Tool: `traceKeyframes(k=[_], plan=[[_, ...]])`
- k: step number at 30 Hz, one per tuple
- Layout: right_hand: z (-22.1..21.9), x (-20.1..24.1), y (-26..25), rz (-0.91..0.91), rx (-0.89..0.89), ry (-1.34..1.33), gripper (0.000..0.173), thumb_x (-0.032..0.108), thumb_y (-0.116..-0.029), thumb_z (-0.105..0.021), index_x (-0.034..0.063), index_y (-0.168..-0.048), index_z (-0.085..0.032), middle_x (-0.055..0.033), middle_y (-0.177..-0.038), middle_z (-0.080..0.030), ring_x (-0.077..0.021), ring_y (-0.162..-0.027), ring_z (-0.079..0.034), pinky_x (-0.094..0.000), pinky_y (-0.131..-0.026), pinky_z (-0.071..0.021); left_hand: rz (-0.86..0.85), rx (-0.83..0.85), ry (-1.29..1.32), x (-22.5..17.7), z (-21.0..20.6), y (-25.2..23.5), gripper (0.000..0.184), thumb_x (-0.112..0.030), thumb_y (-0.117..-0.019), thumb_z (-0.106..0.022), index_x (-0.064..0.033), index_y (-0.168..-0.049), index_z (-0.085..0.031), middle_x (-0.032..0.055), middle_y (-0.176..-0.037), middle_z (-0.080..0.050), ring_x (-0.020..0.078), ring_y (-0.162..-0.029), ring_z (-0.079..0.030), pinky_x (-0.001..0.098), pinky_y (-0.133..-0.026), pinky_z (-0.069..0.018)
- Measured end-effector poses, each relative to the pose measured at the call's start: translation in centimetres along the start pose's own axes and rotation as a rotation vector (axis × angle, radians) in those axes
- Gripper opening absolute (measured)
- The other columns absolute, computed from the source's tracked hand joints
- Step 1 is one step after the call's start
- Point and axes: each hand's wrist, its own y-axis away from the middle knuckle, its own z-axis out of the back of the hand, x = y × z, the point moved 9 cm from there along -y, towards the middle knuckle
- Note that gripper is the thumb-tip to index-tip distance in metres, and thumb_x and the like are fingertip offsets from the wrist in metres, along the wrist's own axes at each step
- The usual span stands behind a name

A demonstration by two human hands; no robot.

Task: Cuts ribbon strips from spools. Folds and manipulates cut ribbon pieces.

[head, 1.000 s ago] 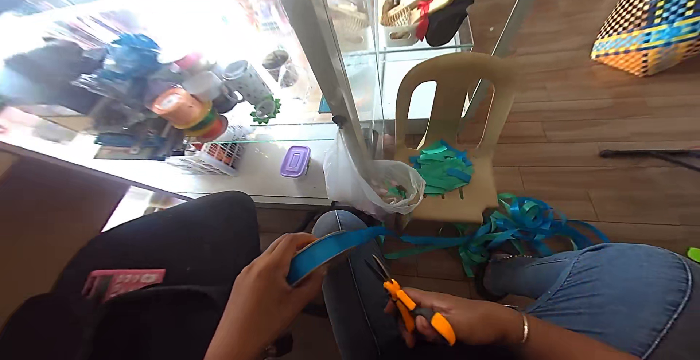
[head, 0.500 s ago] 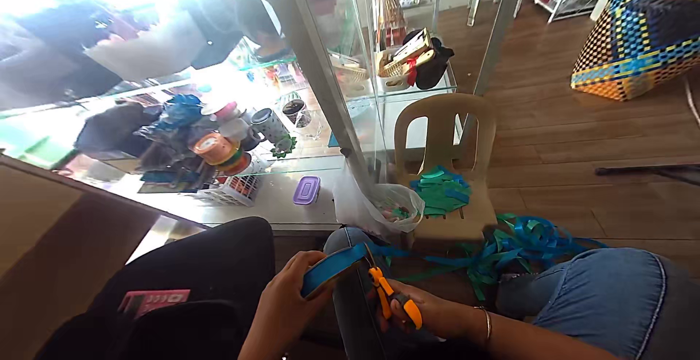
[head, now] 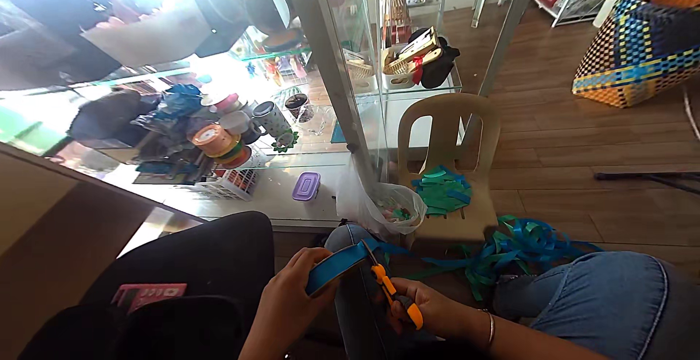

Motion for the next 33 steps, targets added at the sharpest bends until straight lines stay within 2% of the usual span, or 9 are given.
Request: traceKeyframes(k=[5,12,20,29,33], plan=[[0.21,-0.10,-0.02,-0.022,-0.010,0.009,0.027,0.029,-0.1016,-0.061,0.0111,-0.121,-0.056,0.0087,-0.080,-0.063,0.0013,-0.066,-0.058,-0.0141,-0.058,-0.0449,-0.006,-0.006,-0.005,-0.08,0.01,-0.03,0.044,-0.036,-0.0780,-0.076,-0.0160,-0.116,-0.069,-0.0005,-0.107,-0.071,0.0154,-0.087,-0.069,0.0423,-0.071,-0.0583],[0.25,-0.04,0.06,-0.009,-0.008,0.034,0.023,0.022,-0.1008,-0.062,0.0096,-0.119,-0.056,0.0091,-0.082,-0.064,0.0008,-0.070,-0.060,-0.0161,-0.065,-0.0499,-0.007,-0.010,-0.006,-0.08,0.01,-0.02,0.044,-0.036,-0.0777,-0.076,-0.0152,-0.116,-0.069,-0.0005,-0.106,-0.071,0.0143,-0.087,-0.069,0.0407,-0.071,-0.0583],[0.66,0.12,0.06,-0.013,-0.002,0.064,0.038,0.042,-0.0988,-0.065,0.0114,-0.119,-0.057,0.0089,-0.080,-0.064,0.0009,-0.068,-0.059,-0.0150,-0.059,-0.0460,-0.004,0.010,-0.011,-0.09,0.06,-0.11,0.044,-0.037,-0.0784,-0.075,-0.0159,-0.117,-0.069,0.0001,-0.105,-0.070,0.0161,-0.088,-0.069,0.0438,-0.071,-0.0577],[0.84,0.08,-0.14,-0.020,-0.009,0.020,0.034,0.039,-0.1001,-0.064,0.0124,-0.120,-0.057,0.0082,-0.079,-0.064,0.0016,-0.065,-0.057,-0.0136,-0.055,-0.0422,-0.012,-0.001,-0.022,-0.04,0.08,-0.02,0.044,-0.038,-0.0781,-0.075,-0.0164,-0.116,-0.069,-0.0016,-0.104,-0.070,0.0136,-0.085,-0.068,0.0399,-0.069,-0.0576],[0.84,0.06,-0.09,-0.006,-0.006,0.020,0.031,0.036,-0.0999,-0.065,0.0119,-0.118,-0.058,0.0091,-0.080,-0.064,0.0017,-0.066,-0.058,-0.0139,-0.058,-0.0455,-0.014,0.003,-0.020,-0.06,0.01,-0.03,0.043,-0.037,-0.0783,-0.075,-0.0166,-0.116,-0.069,-0.0017,-0.104,-0.070,0.0129,-0.086,-0.068,0.0394,-0.070,-0.0577]])
